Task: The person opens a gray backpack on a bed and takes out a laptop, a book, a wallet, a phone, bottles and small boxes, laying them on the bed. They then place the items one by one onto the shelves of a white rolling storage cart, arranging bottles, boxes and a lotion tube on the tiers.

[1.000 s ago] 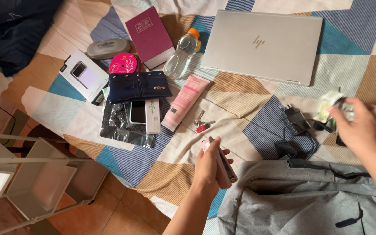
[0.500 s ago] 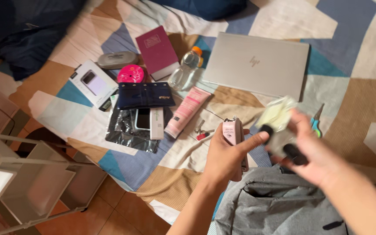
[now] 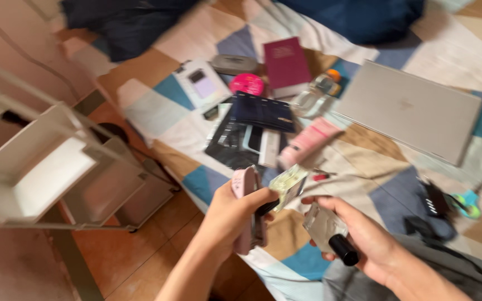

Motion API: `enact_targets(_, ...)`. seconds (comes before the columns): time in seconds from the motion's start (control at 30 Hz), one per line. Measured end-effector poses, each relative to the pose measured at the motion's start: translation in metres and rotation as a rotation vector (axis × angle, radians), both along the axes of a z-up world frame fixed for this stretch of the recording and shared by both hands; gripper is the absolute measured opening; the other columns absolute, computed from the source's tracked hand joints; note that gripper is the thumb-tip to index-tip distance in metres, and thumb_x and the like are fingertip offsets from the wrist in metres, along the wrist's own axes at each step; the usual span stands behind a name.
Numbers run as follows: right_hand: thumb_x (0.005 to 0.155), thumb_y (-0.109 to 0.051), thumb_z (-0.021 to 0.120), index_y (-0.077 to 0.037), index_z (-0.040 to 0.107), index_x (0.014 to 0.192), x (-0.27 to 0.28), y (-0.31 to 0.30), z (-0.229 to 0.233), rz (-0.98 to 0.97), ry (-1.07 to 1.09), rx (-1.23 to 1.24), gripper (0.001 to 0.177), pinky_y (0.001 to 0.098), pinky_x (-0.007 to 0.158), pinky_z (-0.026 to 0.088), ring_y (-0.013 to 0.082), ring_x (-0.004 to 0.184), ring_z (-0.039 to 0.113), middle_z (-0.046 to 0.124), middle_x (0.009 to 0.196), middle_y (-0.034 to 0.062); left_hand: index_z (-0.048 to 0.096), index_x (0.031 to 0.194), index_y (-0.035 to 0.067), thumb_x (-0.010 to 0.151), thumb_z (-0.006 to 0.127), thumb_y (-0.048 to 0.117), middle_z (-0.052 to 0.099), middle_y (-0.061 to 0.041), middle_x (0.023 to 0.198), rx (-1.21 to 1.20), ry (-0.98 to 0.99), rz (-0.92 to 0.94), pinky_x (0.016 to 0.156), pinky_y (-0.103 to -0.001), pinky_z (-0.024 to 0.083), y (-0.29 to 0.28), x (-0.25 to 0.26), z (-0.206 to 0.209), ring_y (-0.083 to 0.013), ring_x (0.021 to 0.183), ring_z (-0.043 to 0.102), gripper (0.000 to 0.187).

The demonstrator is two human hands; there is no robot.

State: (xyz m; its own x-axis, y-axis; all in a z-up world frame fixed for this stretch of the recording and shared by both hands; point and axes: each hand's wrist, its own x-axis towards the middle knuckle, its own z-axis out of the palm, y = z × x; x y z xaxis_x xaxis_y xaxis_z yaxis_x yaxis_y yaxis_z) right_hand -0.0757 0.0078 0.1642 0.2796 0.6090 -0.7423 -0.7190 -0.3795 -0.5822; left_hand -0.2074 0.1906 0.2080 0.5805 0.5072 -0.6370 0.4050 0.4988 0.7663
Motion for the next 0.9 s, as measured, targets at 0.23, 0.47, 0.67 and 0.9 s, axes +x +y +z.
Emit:
enact_targets(0.23,0.090,-0.037,0.076,-0.037,0.053,0.147,-0.090,0.102,0.019,0.413,-0.525,-0.119,0.062,0.0311,0.049,0.048,0.0156,0.060,0.055,0.060,0.080,0.0090,0.067,0.095,0.002,0.077,0.078,0.014,0.070,-0.008,0.077,0.127,0.092,-0.122,0.052,-0.030,0.053,0.119,-0.132,0.024,-0.0139,0.057,0.064,0.025)
enact_targets(0.47,0.076,-0.032,0.084,-0.037,0.055,0.145,-0.219,0.251,0.033,0.609,-0.822,0.163,0.075,0.0290,0.049,0.057,0.0102,0.066,0.064,0.068,0.105,-0.0030,0.069,0.098,0.006,0.072,0.079,0.020,0.072,-0.004,0.079,0.191,0.049,-0.187,0.057,-0.029,0.056,0.229,-0.256,0.043,-0.0122,0.060,0.066,0.031)
enact_targets(0.67,0.081,-0.038,0.078,-0.037,0.061,0.137,-0.305,0.355,0.050,0.651,-0.833,0.046,0.059,0.0305,0.050,0.057,0.0112,0.062,0.065,0.071,0.105,-0.0006,0.069,0.096,0.006,0.071,0.079,0.028,0.071,-0.005,0.077,0.280,0.150,-0.183,0.055,-0.030,0.055,0.306,-0.345,0.064,-0.0111,0.059,0.066,0.034)
enact_targets(0.9,0.084,-0.046,0.070,-0.032,0.057,0.141,-0.365,0.420,0.054,0.642,-0.772,0.119,0.059,0.0326,0.048,0.054,0.0128,0.061,0.061,0.069,0.104,-0.0032,0.067,0.091,0.003,0.074,0.081,0.045,0.069,-0.004,0.076,0.270,0.113,-0.018,0.053,-0.032,0.053,0.345,-0.410,0.074,-0.0124,0.058,0.064,0.047)
